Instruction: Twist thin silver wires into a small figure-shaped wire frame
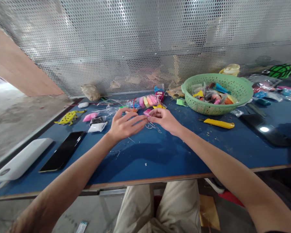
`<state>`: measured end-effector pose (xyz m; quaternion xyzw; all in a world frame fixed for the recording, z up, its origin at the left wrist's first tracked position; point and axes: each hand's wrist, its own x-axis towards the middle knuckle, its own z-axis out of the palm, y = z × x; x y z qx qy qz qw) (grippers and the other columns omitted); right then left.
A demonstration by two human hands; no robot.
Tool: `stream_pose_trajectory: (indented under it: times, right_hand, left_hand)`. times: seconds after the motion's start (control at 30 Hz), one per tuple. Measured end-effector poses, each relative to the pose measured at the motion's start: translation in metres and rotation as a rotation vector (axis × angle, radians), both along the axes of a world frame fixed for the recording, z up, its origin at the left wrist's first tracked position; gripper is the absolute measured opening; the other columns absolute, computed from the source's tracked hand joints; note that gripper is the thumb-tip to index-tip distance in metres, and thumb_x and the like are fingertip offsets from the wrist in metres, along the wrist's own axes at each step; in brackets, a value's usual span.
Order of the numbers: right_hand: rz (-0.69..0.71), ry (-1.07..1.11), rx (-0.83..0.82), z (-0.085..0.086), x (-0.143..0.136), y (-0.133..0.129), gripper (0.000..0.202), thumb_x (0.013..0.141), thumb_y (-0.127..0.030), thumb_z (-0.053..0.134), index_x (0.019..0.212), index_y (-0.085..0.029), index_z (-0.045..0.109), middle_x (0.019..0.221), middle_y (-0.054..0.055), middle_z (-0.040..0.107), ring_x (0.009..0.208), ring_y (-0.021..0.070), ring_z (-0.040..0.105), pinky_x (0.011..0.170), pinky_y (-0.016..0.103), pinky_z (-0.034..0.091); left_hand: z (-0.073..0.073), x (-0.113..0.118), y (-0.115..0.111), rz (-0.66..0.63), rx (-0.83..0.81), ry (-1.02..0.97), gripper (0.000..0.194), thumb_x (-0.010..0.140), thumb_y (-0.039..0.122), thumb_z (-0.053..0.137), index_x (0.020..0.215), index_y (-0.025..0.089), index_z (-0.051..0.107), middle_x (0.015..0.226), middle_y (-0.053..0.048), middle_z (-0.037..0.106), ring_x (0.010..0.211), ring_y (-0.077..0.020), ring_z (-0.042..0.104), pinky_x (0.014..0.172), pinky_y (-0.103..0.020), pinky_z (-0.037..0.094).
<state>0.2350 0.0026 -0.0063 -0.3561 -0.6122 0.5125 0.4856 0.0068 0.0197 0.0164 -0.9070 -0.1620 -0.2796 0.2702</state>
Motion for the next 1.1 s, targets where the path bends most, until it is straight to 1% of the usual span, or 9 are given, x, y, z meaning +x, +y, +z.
stream_pose_trajectory:
  times: [0.13,0.23,0.3,0.53,0.77,0.93,1.1]
  right_hand:
    - [0.031,-0.02,-0.02,0.0027,0.0033,-0.0003,0.035,0.072,-0.034,0.084,0.1,-0.022,0.068,0.089,0.003,0.071,0.086,0.0182,0.067,0.083,0.035,0.055]
    - [0.048,-0.027,-0.024,0.0042,0.0051,-0.0005,0.042,0.068,-0.032,0.087,0.104,-0.021,0.067,0.092,0.004,0.072,0.087,0.0191,0.068,0.085,0.037,0.056]
    - [0.052,-0.034,-0.014,0.0047,0.0055,-0.0007,0.044,0.067,-0.033,0.087,0.104,-0.021,0.067,0.092,0.004,0.073,0.088,0.0196,0.069,0.086,0.038,0.056]
    - [0.049,-0.047,-0.001,0.0029,0.0056,-0.0001,0.042,0.069,-0.036,0.087,0.104,-0.022,0.068,0.091,0.003,0.072,0.086,0.0187,0.068,0.084,0.036,0.056]
    - [0.061,-0.012,-0.014,-0.0003,0.0055,0.0012,0.042,0.071,-0.036,0.087,0.106,-0.023,0.068,0.091,0.003,0.073,0.087,0.0185,0.068,0.085,0.036,0.055]
    - [0.04,0.01,0.006,-0.0003,0.004,0.0005,0.04,0.071,-0.035,0.086,0.104,-0.022,0.069,0.09,0.003,0.072,0.086,0.0175,0.068,0.084,0.035,0.055]
    - [-0.005,0.027,0.027,0.0015,0.002,-0.0014,0.038,0.07,-0.035,0.087,0.099,-0.022,0.068,0.089,0.003,0.073,0.086,0.0186,0.069,0.083,0.036,0.056]
  left_hand:
    - [-0.0015,-0.0008,0.0009,0.001,-0.049,-0.005,0.031,0.093,0.021,0.058,0.115,0.04,0.066,0.112,0.005,0.075,0.092,-0.0192,0.069,0.089,-0.048,0.052]
    - [-0.0029,-0.0024,0.0018,-0.016,-0.029,-0.006,0.033,0.093,0.02,0.058,0.118,0.041,0.066,0.111,0.005,0.076,0.092,-0.0192,0.069,0.089,-0.048,0.053]
    - [-0.0031,-0.0033,0.002,-0.035,-0.012,-0.015,0.034,0.093,0.02,0.059,0.119,0.041,0.065,0.11,0.005,0.076,0.092,-0.0192,0.069,0.088,-0.048,0.053]
    - [-0.0019,-0.004,0.0008,-0.048,-0.1,-0.051,0.038,0.093,0.024,0.06,0.125,0.044,0.064,0.111,0.005,0.076,0.092,-0.0197,0.068,0.088,-0.049,0.052]
    - [-0.0051,-0.0036,0.0021,-0.016,-0.054,-0.037,0.033,0.093,0.025,0.06,0.122,0.04,0.066,0.112,0.005,0.076,0.092,-0.0215,0.069,0.087,-0.05,0.051]
    - [-0.0075,-0.0035,0.0032,-0.036,-0.004,-0.09,0.031,0.092,0.026,0.063,0.121,0.037,0.066,0.11,0.006,0.077,0.092,-0.0207,0.069,0.087,-0.048,0.049]
    - [-0.006,-0.001,0.0001,-0.007,-0.049,-0.133,0.026,0.092,0.026,0.063,0.116,0.035,0.068,0.107,0.005,0.078,0.094,-0.0202,0.069,0.09,-0.048,0.046]
